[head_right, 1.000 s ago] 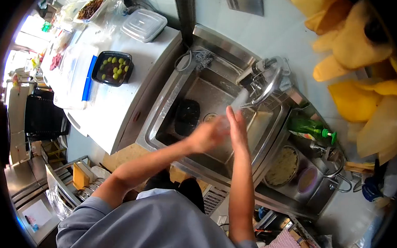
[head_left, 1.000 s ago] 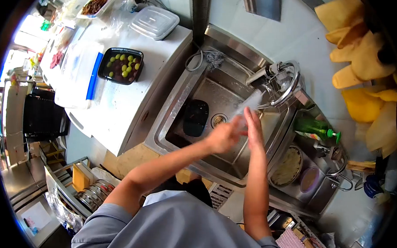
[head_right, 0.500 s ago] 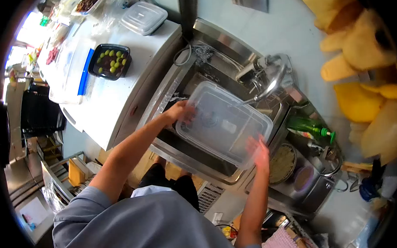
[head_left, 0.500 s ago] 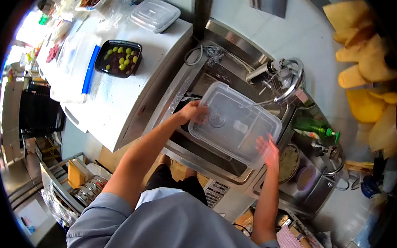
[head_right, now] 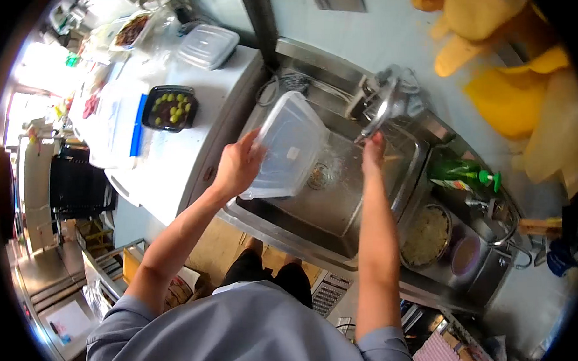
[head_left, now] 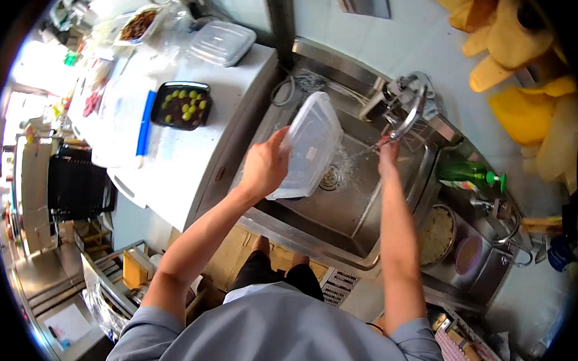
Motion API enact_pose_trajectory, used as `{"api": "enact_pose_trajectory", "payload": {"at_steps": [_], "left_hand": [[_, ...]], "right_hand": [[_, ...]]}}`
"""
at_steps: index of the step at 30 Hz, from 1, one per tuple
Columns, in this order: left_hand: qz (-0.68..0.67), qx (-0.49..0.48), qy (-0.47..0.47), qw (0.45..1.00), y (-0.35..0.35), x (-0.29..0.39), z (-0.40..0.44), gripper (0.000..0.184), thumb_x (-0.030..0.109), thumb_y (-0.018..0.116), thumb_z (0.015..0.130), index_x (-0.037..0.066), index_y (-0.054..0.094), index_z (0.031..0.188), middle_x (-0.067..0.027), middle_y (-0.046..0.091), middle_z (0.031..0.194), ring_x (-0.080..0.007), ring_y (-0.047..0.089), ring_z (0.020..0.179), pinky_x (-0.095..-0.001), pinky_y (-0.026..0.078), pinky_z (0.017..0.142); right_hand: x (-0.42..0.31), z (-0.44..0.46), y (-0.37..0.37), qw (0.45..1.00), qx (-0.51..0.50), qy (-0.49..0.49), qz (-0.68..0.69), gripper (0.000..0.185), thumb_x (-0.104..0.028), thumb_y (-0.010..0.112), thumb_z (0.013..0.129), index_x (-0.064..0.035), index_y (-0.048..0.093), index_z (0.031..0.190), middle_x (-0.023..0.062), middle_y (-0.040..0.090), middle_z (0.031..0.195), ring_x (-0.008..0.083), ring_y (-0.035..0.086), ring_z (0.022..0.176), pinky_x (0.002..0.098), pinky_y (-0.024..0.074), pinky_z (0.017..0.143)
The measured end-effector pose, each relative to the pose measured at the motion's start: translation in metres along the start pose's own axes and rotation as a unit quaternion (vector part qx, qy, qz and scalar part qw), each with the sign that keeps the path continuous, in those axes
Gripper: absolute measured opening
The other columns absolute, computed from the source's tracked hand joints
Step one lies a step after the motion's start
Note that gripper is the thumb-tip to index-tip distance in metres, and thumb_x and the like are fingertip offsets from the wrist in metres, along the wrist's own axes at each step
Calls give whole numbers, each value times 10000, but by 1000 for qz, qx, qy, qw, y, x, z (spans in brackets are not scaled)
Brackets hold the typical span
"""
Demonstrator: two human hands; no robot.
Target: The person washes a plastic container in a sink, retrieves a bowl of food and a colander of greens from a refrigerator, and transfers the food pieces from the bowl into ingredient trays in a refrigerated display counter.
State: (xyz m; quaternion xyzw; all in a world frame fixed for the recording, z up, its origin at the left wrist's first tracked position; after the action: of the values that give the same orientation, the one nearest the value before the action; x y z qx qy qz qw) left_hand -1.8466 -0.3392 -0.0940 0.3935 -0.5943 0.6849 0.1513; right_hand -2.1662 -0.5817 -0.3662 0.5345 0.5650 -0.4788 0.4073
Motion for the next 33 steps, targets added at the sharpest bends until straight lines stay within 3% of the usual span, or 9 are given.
{"api": "enact_pose_trajectory", "payload": {"at_steps": [2,3,4,6,8,16,23,26,33], "left_hand": [[20,28,-12,999,-8,1,-3,398,123,614,921,-2,575,1297,-303,648,852,-452,671,801,-456,528,720],[21,39,-20,999,-14,2,-5,401,73,611,904,20,579,1300,-302,655,870,-467,660,819,-456,531,718],[19,42,-23,999,-20,5,-8,401,73,611,904,20,579,1300,-302,655,870,-467,660,819,-456,531,718],[31,62,-6,998,-34,16,-14,459,1,607,867,37,570,1323,-295,665,879,-457,669,818,-458,536,721],[43,74,14,996,-45,23,-19,522,-58,595,832,48,560,1342,-286,676,895,-446,676,810,-460,542,727],[55,106,65,991,-70,62,-42,580,-98,590,801,63,558,1357,-257,696,925,-425,693,809,-450,552,718],[50,128,77,988,-76,81,-54,563,-106,580,813,67,578,1349,-258,697,938,-411,706,796,-408,556,704],[61,132,86,986,-76,82,-59,663,-81,567,752,139,559,1377,-192,697,917,-405,668,761,-461,539,667],[46,147,94,984,-82,86,-69,676,-94,575,742,142,563,1376,-193,694,887,-401,667,740,-450,542,656]], "right_hand": [[-24,4,20,984,-128,69,99,126,-157,619,956,-63,640,1038,57,656,939,148,647,870,296,499,693],[-26,2,16,979,-77,142,127,97,-178,613,962,-105,631,1024,32,654,912,100,626,843,219,481,683],[-38,-1,14,979,-81,142,124,97,-178,613,962,-105,631,1024,32,654,912,100,626,843,219,481,683],[-45,-9,6,964,-92,205,142,344,-54,681,807,-80,588,1138,16,632,983,152,613,902,291,492,816],[-45,-12,4,947,-131,234,177,351,-62,673,837,-77,562,1170,31,650,1021,153,620,957,314,495,855],[-74,-40,-4,963,-96,188,168,173,-105,633,929,-98,594,1098,72,689,1157,163,627,1013,335,489,885],[-82,-33,-9,992,-49,84,78,100,-104,686,924,-51,684,1009,26,694,944,127,651,832,243,503,722],[-66,-22,-9,996,-65,54,35,128,-99,688,922,-32,690,1030,35,699,942,129,661,829,239,504,698],[-65,-29,-5,995,-79,44,-48,207,-136,706,912,-17,711,1081,51,711,941,131,671,806,246,517,650]]}}
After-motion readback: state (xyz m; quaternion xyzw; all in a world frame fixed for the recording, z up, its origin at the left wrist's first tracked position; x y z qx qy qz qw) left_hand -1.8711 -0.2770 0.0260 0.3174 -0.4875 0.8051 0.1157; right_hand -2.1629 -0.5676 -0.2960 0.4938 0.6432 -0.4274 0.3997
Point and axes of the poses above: each hand's wrist, its own z-axis towards the middle knuckle, its own y-axis out of the palm, x = y × z, the point moved 7 cm from there along z, towards the middle knuckle
